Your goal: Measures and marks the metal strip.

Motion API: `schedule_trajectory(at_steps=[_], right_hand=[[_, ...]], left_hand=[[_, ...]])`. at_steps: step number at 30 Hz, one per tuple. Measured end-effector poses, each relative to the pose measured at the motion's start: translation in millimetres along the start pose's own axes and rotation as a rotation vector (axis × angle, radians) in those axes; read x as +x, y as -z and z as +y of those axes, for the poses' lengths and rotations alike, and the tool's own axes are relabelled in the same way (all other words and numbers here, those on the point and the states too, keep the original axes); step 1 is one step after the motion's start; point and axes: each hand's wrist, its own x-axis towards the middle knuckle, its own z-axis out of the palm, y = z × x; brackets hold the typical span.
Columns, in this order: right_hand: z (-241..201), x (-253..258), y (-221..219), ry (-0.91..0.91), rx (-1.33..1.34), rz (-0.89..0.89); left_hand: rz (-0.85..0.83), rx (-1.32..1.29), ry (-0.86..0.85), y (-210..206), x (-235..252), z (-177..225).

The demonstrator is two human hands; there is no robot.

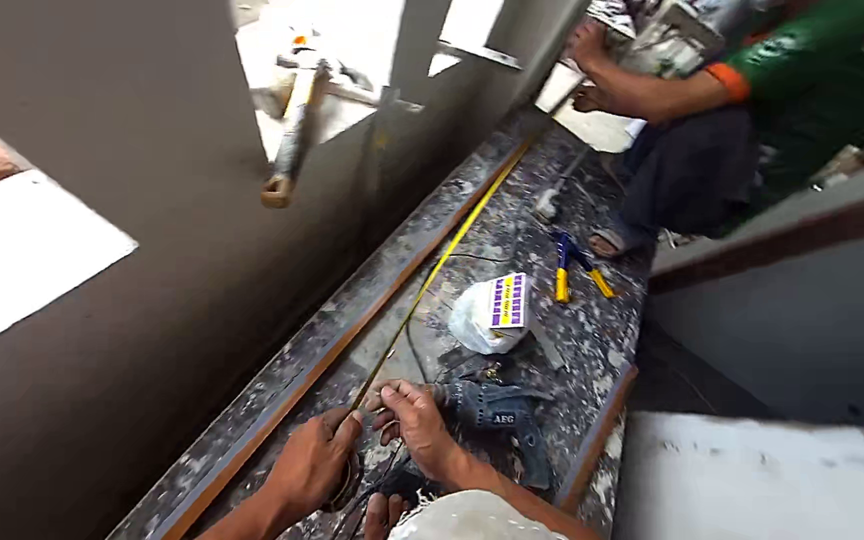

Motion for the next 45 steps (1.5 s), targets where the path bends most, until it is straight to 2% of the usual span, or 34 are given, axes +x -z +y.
schedule_trajectory(at_steps=[4, 8, 10, 12, 15, 19, 21, 25, 29, 32, 36, 40, 42, 45], right_hand=[[17.1, -22.3, 32.9, 0.026, -0.194, 0.155], [21.8, -46.8, 75.6, 0.082, -0.310, 0.356], [15.2, -51.1, 102.6, 0.098, -0.394, 0.477], [2.3, -48.2, 137.5, 0.093, -0.592, 0.633], [-20.9, -35.7, 202.8, -0.018, -0.896, 0.823], [-37.4, -6.1, 263.9, -0.183, -1.017, 0.935], [-41.4, 4.5, 291.1, -0.228, -1.158, 0.915], [-40.7, 16.5, 332.0, -0.280, -1.370, 0.645], [-37.4, 19.7, 359.4, -0.243, -1.579, 0.466], [-37.9, 18.1, 367.6, -0.259, -1.626, 0.505], [-34.5, 14.3, 394.5, -0.264, -1.647, 0.630], [-46.4, 3.8, 402.4, -0.246, -1.722, 0.703], [-70.5, -3.4, 394.4, -0.279, -1.738, 0.611], [-111.0, -16.1, 397.1, -0.401, -1.701, 0.326]], left_hand=[[0.165, 0.020, -0.093, -30.1, 16.6, -0.8], [0.051, 0.135, -0.053, -41.4, 19.1, -9.2], [0.053, 0.134, -0.023, -45.8, 21.2, -14.0], [0.085, 0.126, -0.027, -51.5, 23.2, -17.7], [0.165, 0.094, -0.081, -60.5, 23.5, -18.8], [0.184, 0.105, -0.065, -60.8, 25.0, -14.0], [0.163, 0.113, -0.044, -61.7, 24.5, -12.3], [0.124, 0.085, 0.030, -64.1, 18.1, -18.9], [0.085, 0.027, 0.146, -67.7, 11.7, -31.0], [0.039, 0.035, 0.149, -72.7, 7.8, -36.7], [0.076, 0.018, 0.077, -82.2, 4.2, -34.1], [0.023, 0.044, 0.155, -88.1, 8.3, -23.1], [0.014, 0.046, 0.173, -88.1, 10.3, -21.9], [0.008, 0.040, 0.194, -90.0, 13.5, -23.8]])
